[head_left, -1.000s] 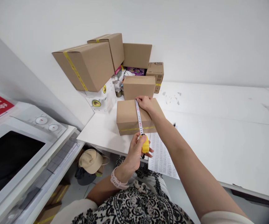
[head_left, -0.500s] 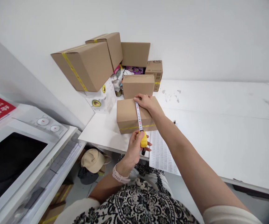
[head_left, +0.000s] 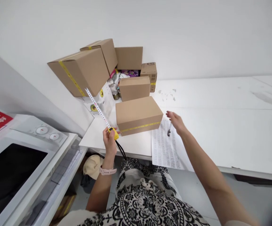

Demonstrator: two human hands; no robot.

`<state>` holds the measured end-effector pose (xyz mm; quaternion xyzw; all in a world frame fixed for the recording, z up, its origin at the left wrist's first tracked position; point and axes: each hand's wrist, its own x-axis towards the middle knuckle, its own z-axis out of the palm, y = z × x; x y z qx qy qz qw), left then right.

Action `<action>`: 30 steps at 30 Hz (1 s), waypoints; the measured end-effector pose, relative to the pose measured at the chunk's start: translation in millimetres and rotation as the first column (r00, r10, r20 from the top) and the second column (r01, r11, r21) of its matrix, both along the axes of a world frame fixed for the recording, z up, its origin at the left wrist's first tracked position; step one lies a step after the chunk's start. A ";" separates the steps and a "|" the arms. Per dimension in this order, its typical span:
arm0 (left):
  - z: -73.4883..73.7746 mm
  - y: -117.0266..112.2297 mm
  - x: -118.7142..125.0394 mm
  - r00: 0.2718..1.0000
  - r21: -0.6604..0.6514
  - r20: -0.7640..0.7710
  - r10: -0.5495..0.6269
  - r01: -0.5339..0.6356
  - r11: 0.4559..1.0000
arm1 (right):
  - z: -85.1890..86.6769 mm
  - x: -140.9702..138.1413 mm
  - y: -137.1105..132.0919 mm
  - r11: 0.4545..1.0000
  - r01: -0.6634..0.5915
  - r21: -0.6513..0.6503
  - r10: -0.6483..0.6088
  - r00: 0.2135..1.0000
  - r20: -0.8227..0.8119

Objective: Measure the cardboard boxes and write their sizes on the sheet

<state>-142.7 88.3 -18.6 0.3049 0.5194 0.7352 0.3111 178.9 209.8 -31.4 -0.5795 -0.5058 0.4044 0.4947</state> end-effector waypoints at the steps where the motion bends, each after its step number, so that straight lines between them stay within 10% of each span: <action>1: -4.0 4.0 0.6 0.999 0.002 0.007 -0.039 0.039 0.999 | -9.0 -3.0 -7.4 0.997 -0.054 -0.046 0.054 0.999 -0.003; 5: 2.8 10.0 5.2 0.986 0.026 0.007 -0.166 0.166 0.986 | -8.1 -24.5 -26.4 0.976 -0.215 -0.034 0.216 0.976 0.019; 12: 79.4 0.7 -10.3 0.973 0.225 -0.090 -0.210 0.226 0.948 | 61.7 -25.5 -47.7 0.972 -0.123 0.202 0.074 0.969 0.234; 16: 108.8 -10.4 -10.4 0.971 0.192 -0.101 -0.216 0.232 0.954 | 69.2 -29.2 -58.8 0.990 -0.062 0.123 0.023 0.955 0.295; 23: 106.7 -82.6 26.7 0.903 -0.022 0.131 -0.409 0.416 0.909 | 72.9 -41.3 -55.5 0.966 -0.155 0.208 0.052 0.902 0.429; 30: 90.3 -116.3 74.2 0.756 -0.214 0.398 -0.520 0.627 0.749 | 115.2 -67.2 -10.4 0.778 -0.499 0.382 0.212 0.780 0.588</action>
